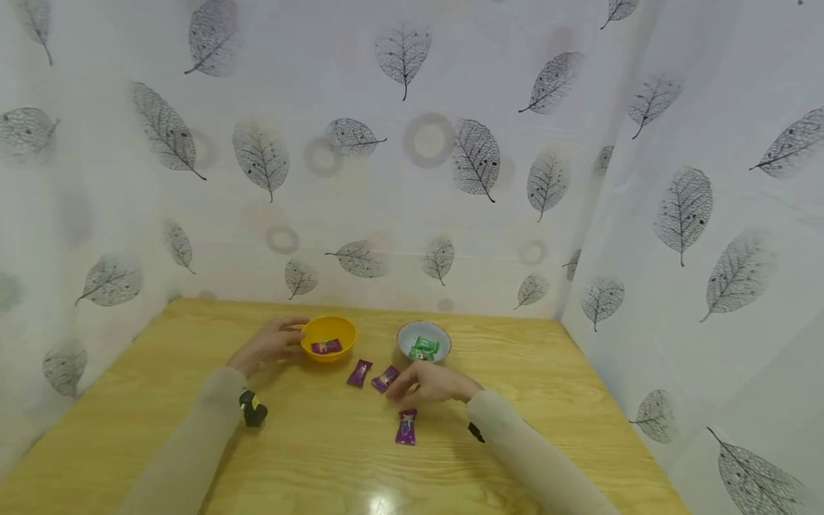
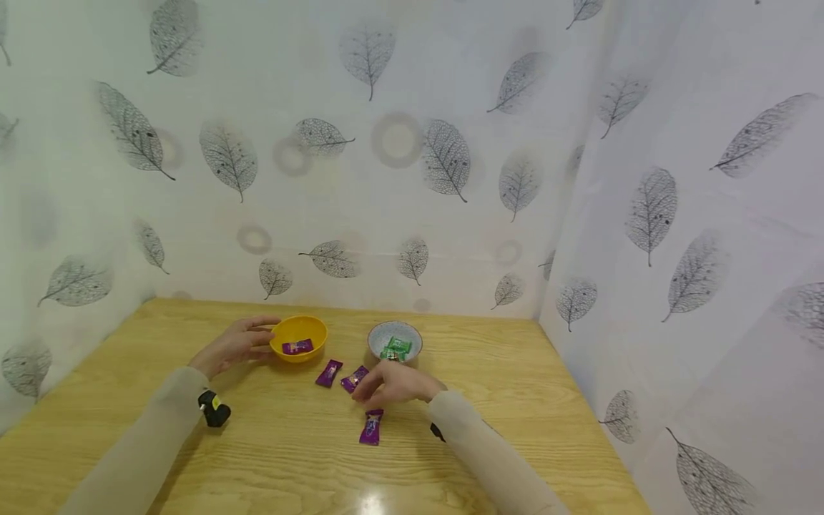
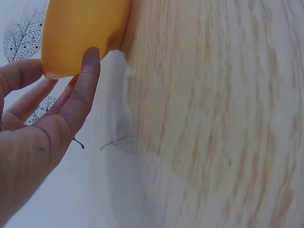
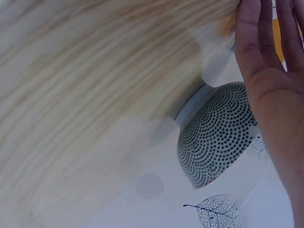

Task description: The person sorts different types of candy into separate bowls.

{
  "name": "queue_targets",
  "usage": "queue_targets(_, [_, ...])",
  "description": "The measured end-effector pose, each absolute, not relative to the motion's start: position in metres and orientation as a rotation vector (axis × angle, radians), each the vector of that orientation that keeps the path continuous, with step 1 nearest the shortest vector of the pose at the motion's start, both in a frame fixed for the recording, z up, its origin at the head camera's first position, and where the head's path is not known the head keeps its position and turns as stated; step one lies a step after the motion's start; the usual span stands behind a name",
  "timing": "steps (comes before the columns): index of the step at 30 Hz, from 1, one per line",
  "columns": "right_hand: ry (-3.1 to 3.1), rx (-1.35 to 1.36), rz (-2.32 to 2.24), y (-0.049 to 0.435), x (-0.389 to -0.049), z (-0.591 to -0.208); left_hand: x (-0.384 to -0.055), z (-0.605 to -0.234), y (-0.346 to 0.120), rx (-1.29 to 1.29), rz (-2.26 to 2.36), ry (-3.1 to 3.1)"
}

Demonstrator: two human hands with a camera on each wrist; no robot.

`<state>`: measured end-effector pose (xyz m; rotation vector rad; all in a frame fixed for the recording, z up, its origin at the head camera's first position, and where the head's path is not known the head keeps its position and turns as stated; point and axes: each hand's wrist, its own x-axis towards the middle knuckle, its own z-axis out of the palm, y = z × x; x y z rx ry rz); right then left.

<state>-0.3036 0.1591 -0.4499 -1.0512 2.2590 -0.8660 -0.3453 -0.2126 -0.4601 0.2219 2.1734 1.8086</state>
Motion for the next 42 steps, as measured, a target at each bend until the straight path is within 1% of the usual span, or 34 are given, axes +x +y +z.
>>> queue_targets(5, [2.151, -1.071, -0.787, 0.1685, -0.3031, -0.4511, -0.3456, -0.4601, -0.2139, 0.225, 1.816, 2.164])
queue_targets(13, [2.104, -1.272, -0.585, 0.1682, -0.2994, -0.4489, -0.3434, -0.4624, -0.2133, 0.212, 1.829, 2.159])
queue_targets(17, [2.148, -1.273, -0.545, 0.1669, -0.2979, -0.4495, -0.3442, -0.4638, -0.2135, 0.177, 1.844, 2.150])
queue_targets(29, [2.226, -1.231, -0.557, 0.1681, -0.2992, -0.4549, -0.3424, -0.4629, -0.2133, 0.236, 1.828, 2.151])
queue_targets(42, [2.217, -1.217, -0.605, 0.1644, -0.3031, -0.4579, -0.3411, -0.4566, -0.2106, 0.183, 1.831, 2.149])
